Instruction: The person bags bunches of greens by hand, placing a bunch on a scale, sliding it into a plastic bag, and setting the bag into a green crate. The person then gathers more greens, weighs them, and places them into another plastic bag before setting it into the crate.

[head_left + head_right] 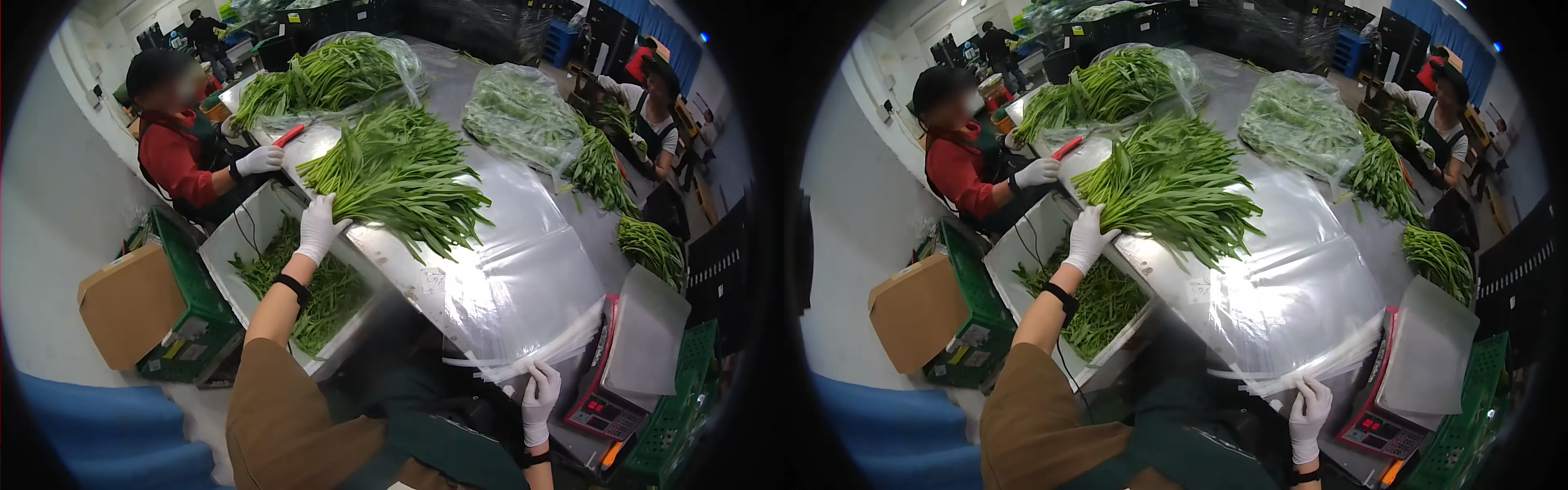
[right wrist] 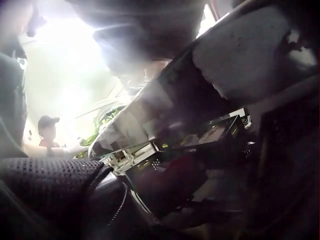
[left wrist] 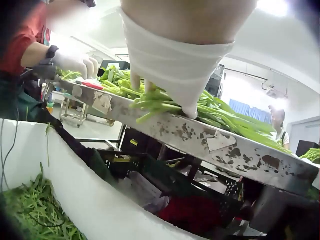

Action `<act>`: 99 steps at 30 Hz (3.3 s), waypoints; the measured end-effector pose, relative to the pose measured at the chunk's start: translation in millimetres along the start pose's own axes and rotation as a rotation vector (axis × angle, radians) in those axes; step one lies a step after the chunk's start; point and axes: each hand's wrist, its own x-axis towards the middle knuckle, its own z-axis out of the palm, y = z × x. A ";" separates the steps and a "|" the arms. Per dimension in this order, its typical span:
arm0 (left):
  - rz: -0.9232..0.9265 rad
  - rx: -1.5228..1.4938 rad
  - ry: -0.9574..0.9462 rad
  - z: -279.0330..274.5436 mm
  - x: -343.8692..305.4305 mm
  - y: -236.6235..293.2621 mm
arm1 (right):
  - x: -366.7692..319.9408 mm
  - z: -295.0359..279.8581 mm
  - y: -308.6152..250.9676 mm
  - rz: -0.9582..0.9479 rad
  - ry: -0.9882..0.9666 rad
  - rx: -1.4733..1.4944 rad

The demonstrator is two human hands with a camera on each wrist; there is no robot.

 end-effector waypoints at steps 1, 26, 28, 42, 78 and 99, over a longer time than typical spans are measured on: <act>-0.043 0.017 0.022 6.0 -2.1 0.7 | -1.7 -0.2 0.0 0.009 0.016 -0.002; -0.253 -0.009 -0.526 -19.8 37.0 35.4 | -8.0 3.1 14.9 0.107 0.177 0.203; -0.266 -0.010 -0.460 -19.4 32.6 38.1 | -10.3 5.2 19.2 0.158 0.176 0.267; -0.257 -0.256 -0.482 -43.8 37.2 51.2 | -7.4 0.4 15.2 0.238 0.223 0.327; 0.239 -1.248 -0.444 -140.8 -195.5 256.7 | 99.9 57.6 -115.6 0.784 -0.519 1.757; -0.881 -2.301 -0.992 -86.5 -202.4 265.2 | 94.7 49.6 -109.8 0.611 -0.512 1.355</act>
